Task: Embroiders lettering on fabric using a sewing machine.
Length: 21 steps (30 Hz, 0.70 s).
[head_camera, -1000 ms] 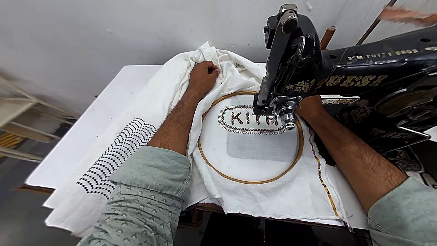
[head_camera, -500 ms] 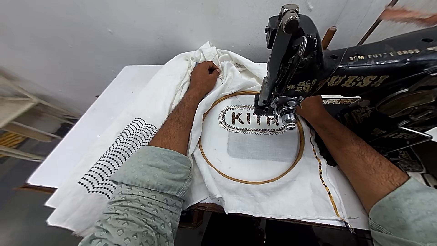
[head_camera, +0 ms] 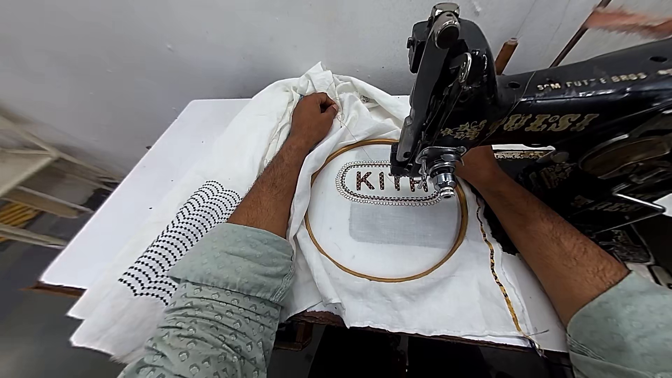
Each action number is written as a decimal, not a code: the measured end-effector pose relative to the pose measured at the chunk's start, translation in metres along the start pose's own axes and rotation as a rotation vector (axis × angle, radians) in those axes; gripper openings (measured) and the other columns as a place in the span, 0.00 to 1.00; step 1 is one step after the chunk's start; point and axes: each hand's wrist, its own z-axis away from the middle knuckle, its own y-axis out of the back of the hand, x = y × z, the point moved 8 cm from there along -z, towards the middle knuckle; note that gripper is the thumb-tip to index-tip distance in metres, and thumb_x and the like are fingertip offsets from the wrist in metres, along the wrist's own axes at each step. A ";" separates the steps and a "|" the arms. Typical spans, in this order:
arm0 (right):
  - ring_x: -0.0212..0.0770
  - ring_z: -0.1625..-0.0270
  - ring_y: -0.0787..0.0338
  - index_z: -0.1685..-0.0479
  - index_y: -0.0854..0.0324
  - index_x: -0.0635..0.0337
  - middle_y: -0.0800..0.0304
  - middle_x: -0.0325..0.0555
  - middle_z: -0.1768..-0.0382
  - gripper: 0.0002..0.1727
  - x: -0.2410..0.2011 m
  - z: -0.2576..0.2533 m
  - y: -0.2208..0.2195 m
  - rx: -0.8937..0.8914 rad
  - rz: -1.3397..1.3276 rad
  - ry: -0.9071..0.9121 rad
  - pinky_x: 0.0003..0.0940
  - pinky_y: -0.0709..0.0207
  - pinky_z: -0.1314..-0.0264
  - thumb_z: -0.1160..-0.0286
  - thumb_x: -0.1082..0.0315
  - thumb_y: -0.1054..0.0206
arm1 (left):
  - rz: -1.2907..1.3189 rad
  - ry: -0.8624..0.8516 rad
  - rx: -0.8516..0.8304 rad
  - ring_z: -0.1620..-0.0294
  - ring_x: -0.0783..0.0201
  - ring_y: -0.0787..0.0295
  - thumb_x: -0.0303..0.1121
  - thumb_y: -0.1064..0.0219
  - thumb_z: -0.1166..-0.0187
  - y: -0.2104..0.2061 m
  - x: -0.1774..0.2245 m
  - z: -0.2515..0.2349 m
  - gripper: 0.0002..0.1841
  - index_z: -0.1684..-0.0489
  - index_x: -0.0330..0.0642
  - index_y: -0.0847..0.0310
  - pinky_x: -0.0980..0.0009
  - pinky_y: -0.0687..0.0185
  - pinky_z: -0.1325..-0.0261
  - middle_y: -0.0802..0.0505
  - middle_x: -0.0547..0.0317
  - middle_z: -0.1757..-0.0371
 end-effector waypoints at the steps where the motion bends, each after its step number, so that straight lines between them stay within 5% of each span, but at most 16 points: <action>1: 0.73 0.30 0.19 0.43 0.18 0.79 0.16 0.80 0.40 0.21 0.000 0.000 0.000 -0.003 0.000 -0.004 0.68 0.34 0.31 0.23 0.66 0.30 | 0.002 0.001 -0.001 0.53 0.56 0.10 0.37 0.39 0.13 0.000 0.000 0.000 0.14 0.50 0.37 0.11 0.51 0.20 0.41 0.07 0.49 0.56; 21: 0.68 0.34 0.16 0.46 0.16 0.76 0.14 0.75 0.44 0.21 0.003 -0.001 0.000 0.021 -0.067 0.000 0.67 0.31 0.34 0.25 0.64 0.26 | 0.005 0.003 -0.001 0.55 0.56 0.11 0.37 0.39 0.13 0.001 0.001 0.000 0.14 0.51 0.37 0.11 0.52 0.20 0.42 0.07 0.50 0.57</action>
